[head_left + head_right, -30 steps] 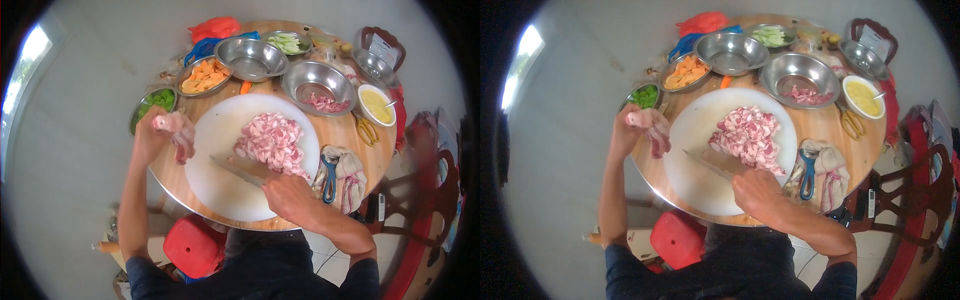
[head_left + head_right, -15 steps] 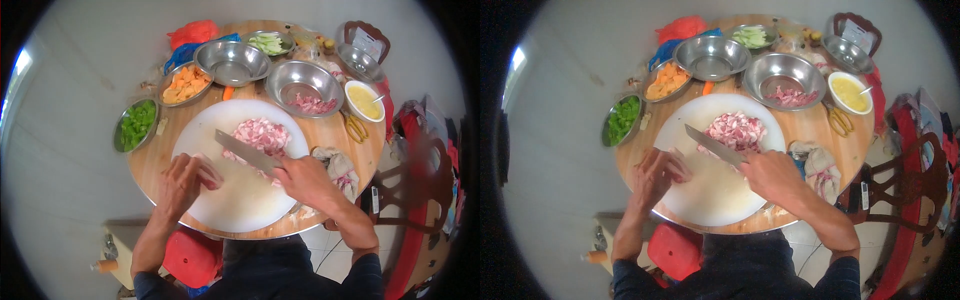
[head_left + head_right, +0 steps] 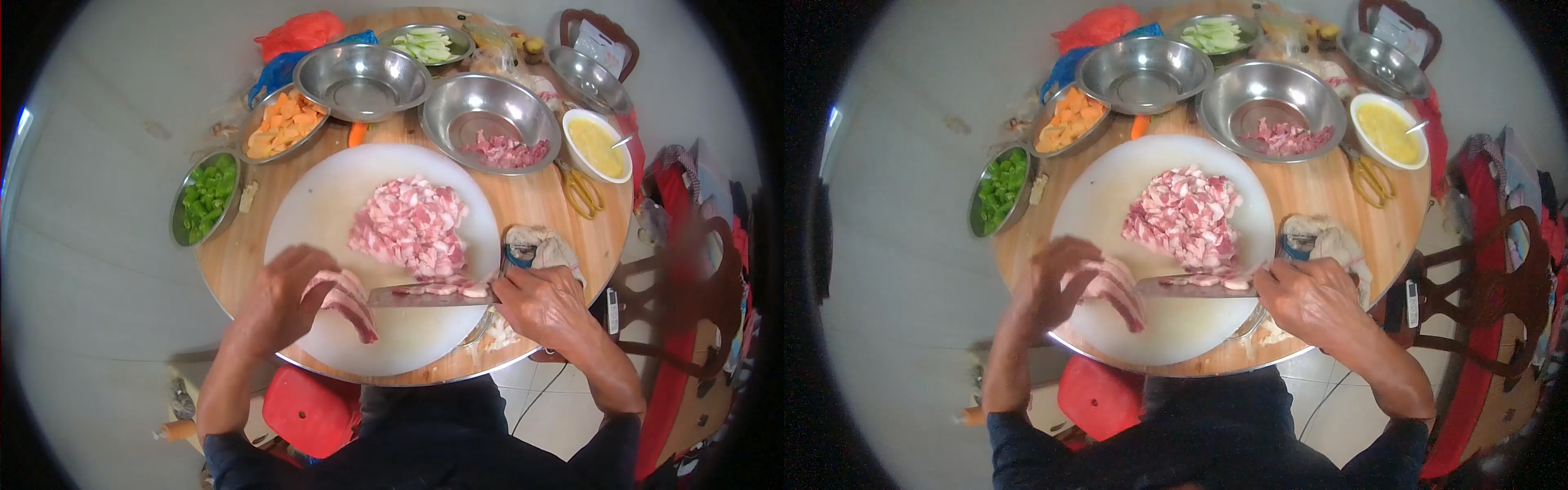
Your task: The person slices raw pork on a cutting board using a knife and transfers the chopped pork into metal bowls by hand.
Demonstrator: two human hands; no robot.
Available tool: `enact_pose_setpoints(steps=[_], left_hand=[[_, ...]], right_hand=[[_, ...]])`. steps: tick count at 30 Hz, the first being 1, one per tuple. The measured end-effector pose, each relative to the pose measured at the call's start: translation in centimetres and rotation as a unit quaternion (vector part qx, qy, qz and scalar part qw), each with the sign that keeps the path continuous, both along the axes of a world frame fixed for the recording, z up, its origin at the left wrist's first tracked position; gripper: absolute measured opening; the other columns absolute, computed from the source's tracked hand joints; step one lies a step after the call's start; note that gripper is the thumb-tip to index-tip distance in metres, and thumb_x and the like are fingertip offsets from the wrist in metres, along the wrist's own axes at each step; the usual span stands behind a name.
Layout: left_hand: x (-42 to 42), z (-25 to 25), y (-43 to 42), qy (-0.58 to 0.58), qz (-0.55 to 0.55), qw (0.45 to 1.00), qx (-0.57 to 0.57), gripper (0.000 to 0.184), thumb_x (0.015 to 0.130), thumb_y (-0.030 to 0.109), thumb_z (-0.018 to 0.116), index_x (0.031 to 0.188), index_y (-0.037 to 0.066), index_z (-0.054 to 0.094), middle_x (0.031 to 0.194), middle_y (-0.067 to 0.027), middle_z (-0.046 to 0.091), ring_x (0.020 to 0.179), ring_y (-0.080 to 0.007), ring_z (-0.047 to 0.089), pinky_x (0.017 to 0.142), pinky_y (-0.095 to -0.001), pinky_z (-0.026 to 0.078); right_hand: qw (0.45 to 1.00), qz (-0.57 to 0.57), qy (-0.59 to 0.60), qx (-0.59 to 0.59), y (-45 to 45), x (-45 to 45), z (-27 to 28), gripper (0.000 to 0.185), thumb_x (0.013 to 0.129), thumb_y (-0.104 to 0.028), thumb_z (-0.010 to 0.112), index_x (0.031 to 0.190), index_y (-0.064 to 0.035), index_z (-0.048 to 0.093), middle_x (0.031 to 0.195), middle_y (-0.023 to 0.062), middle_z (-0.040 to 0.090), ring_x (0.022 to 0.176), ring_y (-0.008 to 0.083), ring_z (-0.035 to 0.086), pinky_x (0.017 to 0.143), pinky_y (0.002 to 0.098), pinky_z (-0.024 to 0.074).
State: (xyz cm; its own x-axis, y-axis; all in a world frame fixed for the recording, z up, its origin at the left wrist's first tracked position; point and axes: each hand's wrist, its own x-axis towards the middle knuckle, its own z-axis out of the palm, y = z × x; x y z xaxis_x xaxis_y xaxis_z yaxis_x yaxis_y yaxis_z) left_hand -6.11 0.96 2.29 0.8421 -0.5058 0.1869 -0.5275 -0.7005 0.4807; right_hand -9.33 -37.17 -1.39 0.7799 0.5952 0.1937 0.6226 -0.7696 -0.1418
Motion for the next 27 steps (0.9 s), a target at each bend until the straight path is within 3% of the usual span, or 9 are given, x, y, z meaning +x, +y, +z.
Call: enact_pose_setpoints(steps=[4,6,9,14,17,20,22,26,27], left_hand=[[2.4,1.1,-5.4,0.011,-0.058,0.996,-0.062,0.020,0.093,0.004,0.078,0.112,0.004,0.072,0.112,-0.0140,0.073,0.103,-0.0388,0.071,0.090,-0.0466,0.060],[3.8,-0.7,-8.1,-0.011,-0.202,0.976,-0.083,0.019,0.093,0.006,0.079,0.110,0.005,0.072,0.113,-0.0121,0.070,0.101,-0.0352,0.072,0.089,-0.0442,0.060],[4.9,-2.3,-11.1,0.057,-0.240,0.965,-0.088,0.031,0.090,0.006,0.083,0.120,0.006,0.076,0.125,-0.0127,0.073,0.112,-0.0340,0.074,0.093,-0.0421,0.063],[7.0,-4.1,-12.0,0.061,-0.293,0.947,-0.112,0.026,0.089,0.002,0.080,0.114,0.006,0.075,0.123,-0.0112,0.073,0.112,-0.0331,0.074,0.095,-0.0418,0.062],[8.1,-4.4,-11.0,0.021,-0.274,0.960,-0.045,0.028,0.086,-0.003,0.076,0.112,0.007,0.074,0.120,-0.0112,0.072,0.111,-0.0333,0.074,0.094,-0.0425,0.062],[9.2,-3.9,-9.6,-0.026,-0.229,0.966,0.116,0.031,0.083,-0.005,0.074,0.111,0.007,0.074,0.121,-0.0111,0.073,0.111,-0.0330,0.073,0.092,-0.0426,0.062],[9.2,-3.1,-9.5,-0.022,-0.227,0.973,-0.037,0.027,0.083,-0.002,0.075,0.108,0.005,0.072,0.115,-0.0102,0.072,0.107,-0.0319,0.073,0.089,-0.0436,0.062],[8.4,-2.2,-10.1,-0.013,-0.349,0.932,-0.098,0.023,0.083,0.000,0.073,0.106,0.004,0.070,0.108,-0.0096,0.070,0.102,-0.0312,0.071,0.090,-0.0439,0.061],[8.7,-2.7,-9.6,-0.015,-0.350,0.936,-0.041,0.022,0.083,0.001,0.073,0.105,0.004,0.070,0.105,-0.0096,0.068,0.100,-0.0311,0.071,0.090,-0.0436,0.060]], right_hand=[[0.993,0.051,-0.106,-0.022,0.9,1.3,0.6,0.015,0.078,-0.013,0.074,0.087,-0.0065,0.064,0.081,0.0060,0.062,0.078,0.0218,0.073,0.064,0.0360,0.0584],[0.990,0.050,-0.123,-0.038,1.1,1.7,0.9,0.015,0.076,-0.012,0.073,0.086,-0.0079,0.062,0.081,0.0049,0.060,0.078,0.0198,0.071,0.065,0.0352,0.0581],[0.987,0.048,-0.150,-0.021,1.1,2.1,1.2,0.016,0.077,-0.013,0.074,0.085,-0.0092,0.060,0.079,0.0038,0.059,0.074,0.0183,0.069,0.066,0.0340,0.0561],[0.983,0.032,-0.180,-0.004,0.5,2.8,0.7,0.018,0.077,-0.012,0.073,0.084,-0.0108,0.056,0.075,0.0015,0.056,0.071,0.0165,0.066,0.062,0.0325,0.0517],[0.982,0.036,-0.187,-0.004,0.1,2.8,0.7,0.020,0.076,-0.012,0.073,0.083,-0.0112,0.055,0.074,0.0009,0.056,0.069,0.0159,0.064,0.061,0.0322,0.0511],[0.982,0.032,-0.188,0.002,-0.5,3.0,1.0,0.020,0.076,-0.013,0.073,0.083,-0.0114,0.054,0.073,0.0011,0.055,0.067,0.0154,0.063,0.061,0.0321,0.0510],[0.982,0.025,-0.185,0.000,-0.8,3.1,1.1,0.020,0.076,-0.013,0.073,0.082,-0.0115,0.053,0.073,0.0013,0.055,0.067,0.0158,0.063,0.061,0.0321,0.0510],[0.984,0.020,-0.175,0.004,-1.1,3.6,1.3,0.021,0.075,-0.013,0.072,0.082,-0.0116,0.052,0.073,0.0015,0.055,0.067,0.0171,0.064,0.061,0.0323,0.0511],[0.984,0.022,-0.176,0.003,-1.2,3.6,1.5,0.021,0.075,-0.013,0.072,0.082,-0.0116,0.052,0.073,0.0015,0.055,0.067,0.0171,0.064,0.061,0.0323,0.0511]])
